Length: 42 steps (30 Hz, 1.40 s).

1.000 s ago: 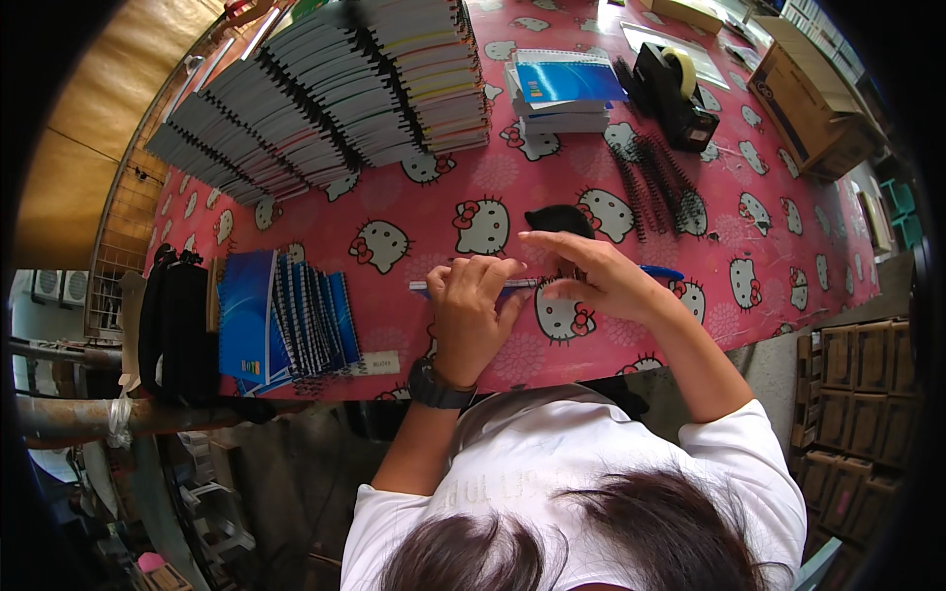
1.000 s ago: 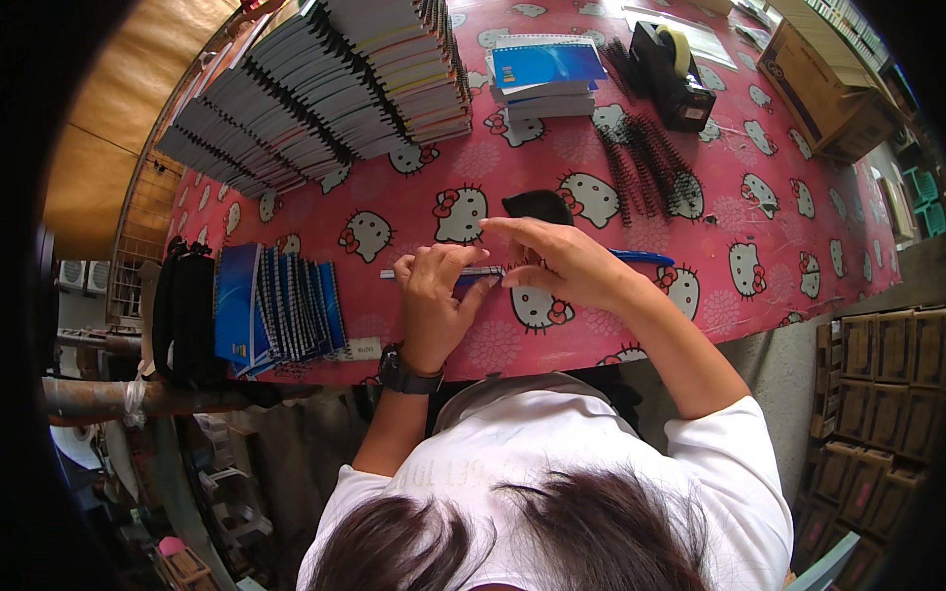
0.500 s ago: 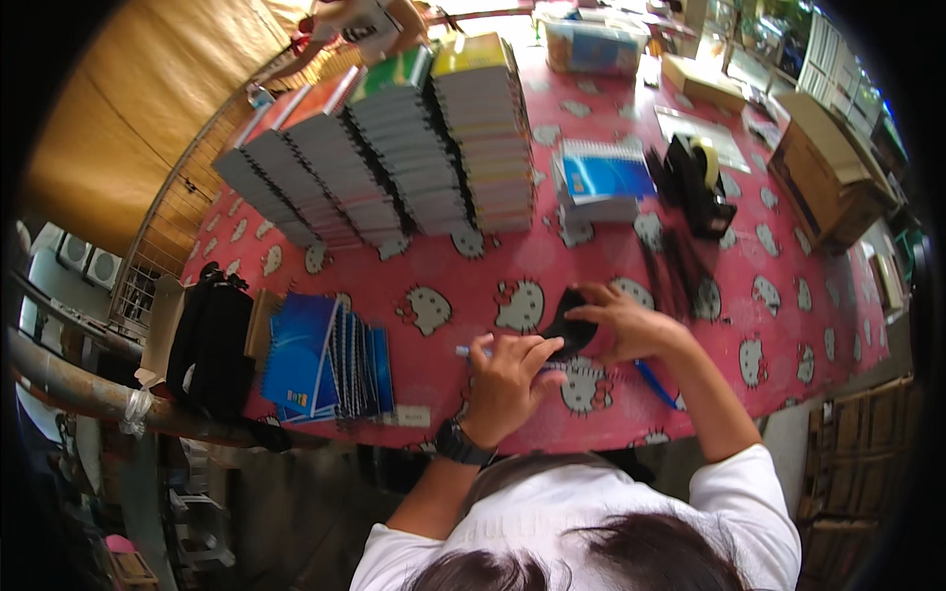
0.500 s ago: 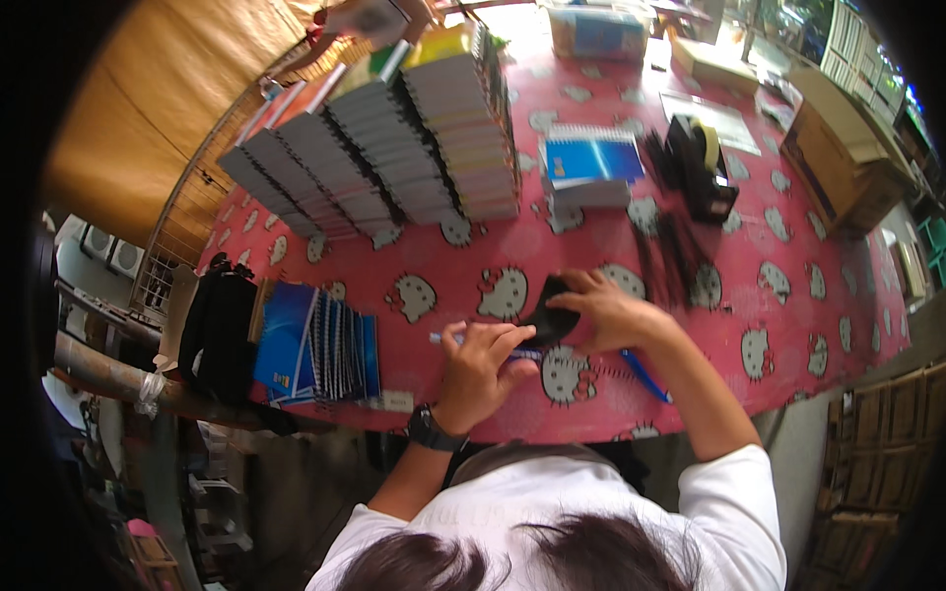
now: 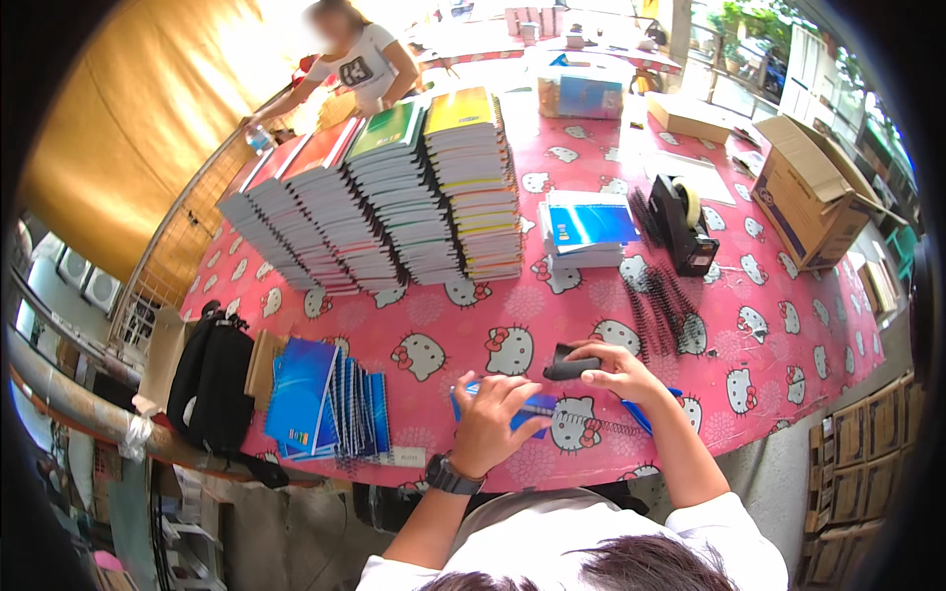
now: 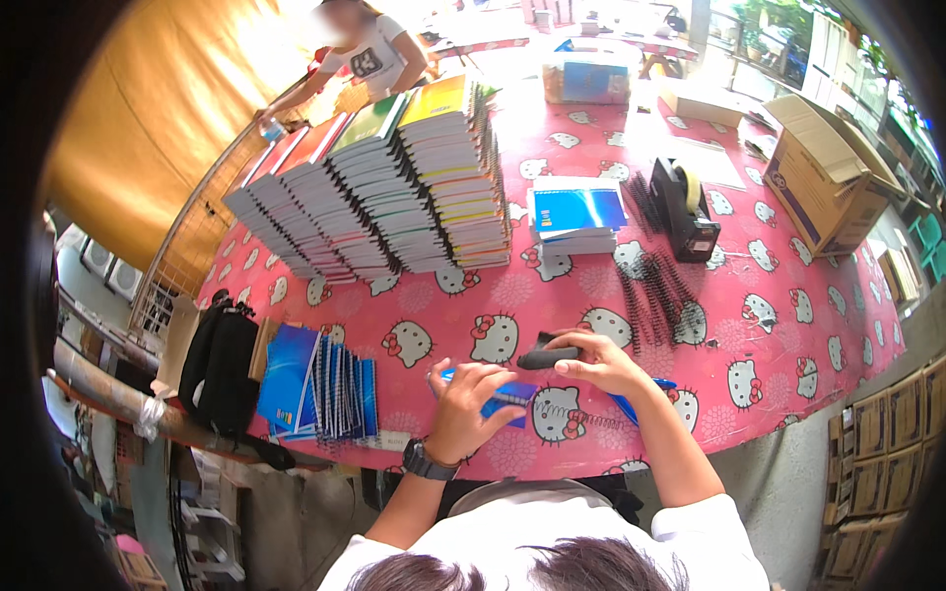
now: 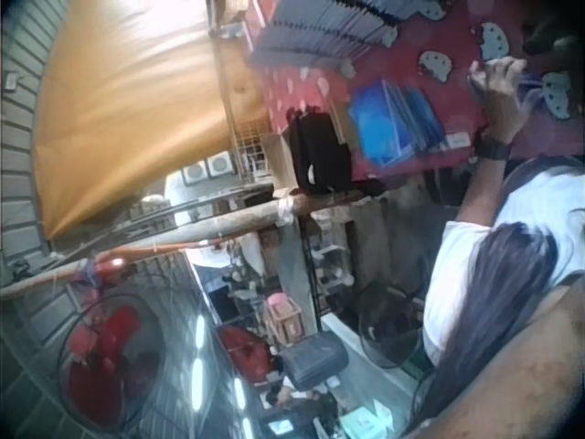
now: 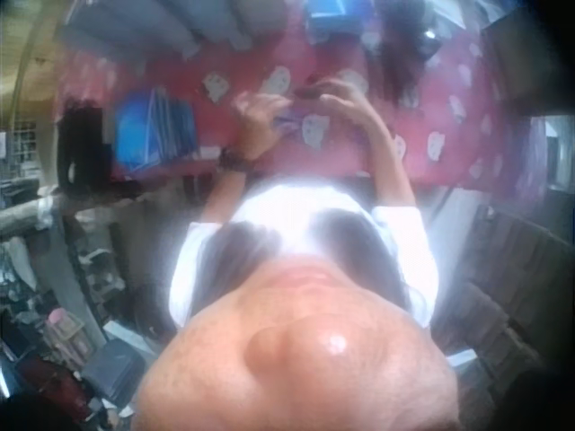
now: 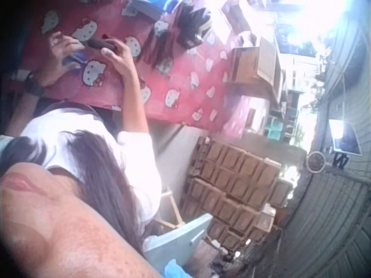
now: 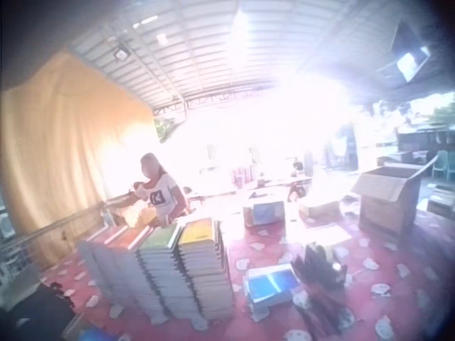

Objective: The person performs spiral binding on notebooks by picking up a notebook, manually threading a plastic spiral coil through the holes, and using pliers to trim and crimp the ends before stacking it.

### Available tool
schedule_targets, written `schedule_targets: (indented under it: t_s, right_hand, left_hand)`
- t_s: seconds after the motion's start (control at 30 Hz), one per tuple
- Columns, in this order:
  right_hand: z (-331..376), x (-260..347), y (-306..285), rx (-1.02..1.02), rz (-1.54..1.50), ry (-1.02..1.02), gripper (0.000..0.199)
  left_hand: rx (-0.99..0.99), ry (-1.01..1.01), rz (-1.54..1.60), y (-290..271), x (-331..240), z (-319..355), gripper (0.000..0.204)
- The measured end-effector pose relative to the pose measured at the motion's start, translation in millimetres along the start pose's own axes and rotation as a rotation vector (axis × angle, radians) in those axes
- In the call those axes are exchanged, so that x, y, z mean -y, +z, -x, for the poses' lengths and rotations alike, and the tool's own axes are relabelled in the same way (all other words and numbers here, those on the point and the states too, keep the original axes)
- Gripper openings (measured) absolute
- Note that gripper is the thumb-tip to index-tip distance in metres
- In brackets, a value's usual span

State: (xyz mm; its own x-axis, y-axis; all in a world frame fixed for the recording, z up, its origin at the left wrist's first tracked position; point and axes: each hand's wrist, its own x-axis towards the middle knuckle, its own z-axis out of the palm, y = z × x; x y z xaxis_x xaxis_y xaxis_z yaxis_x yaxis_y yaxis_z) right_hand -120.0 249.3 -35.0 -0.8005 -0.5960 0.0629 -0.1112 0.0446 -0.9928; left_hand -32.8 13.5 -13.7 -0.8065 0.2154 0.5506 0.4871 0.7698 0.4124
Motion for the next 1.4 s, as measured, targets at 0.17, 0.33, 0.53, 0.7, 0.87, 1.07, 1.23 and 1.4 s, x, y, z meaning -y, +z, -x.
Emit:
schedule_targets:
  t_s: [0.17, 0.33, 0.53, 0.7, 0.87, 1.07, 1.23, 1.4]
  right_hand:
    - [9.7, 11.6, 13.3, 0.258, -0.267, -0.049, 0.047]
    - [5.7, 11.4, 19.1, 0.118, 0.056, 0.156, 0.054]
    - [-1.4, 14.6, 22.5, 0.23, 0.141, -0.043, 0.048]
    - [-6.5, 27.9, 30.0, 0.279, -0.174, -0.137, 0.051]
    - [-9.3, -0.2, 21.8, 0.103, -0.031, 0.032, 0.051]
    - [-20.2, 10.0, 33.5, 0.118, -0.011, 0.107, 0.056]
    - [-19.8, 13.7, 33.2, 0.198, -0.261, -0.119, 0.062]
    - [-15.4, 4.5, 29.8, 0.134, -0.19, -0.026, 0.061]
  left_hand:
    - [0.009, 0.044, -0.007, -3.4, 23.6, 14.2, 0.039]
    - [-0.002, -0.065, 0.052, -7.0, 16.8, 13.4, 0.04]
    - [0.012, -0.069, 0.065, -8.0, 17.4, 14.3, 0.044]
    - [-0.006, -0.079, 0.043, -11.6, 20.5, 15.5, 0.051]
    - [0.003, -0.079, 0.074, -2.8, 19.3, 10.4, 0.061]
    - [-0.004, -0.087, 0.046, -10.5, 23.7, 12.3, 0.068]
    - [0.026, -0.117, 0.036, -20.7, 33.8, 13.2, 0.032]
    - [0.058, -0.023, 0.044, -20.0, 30.1, 9.6, 0.02]
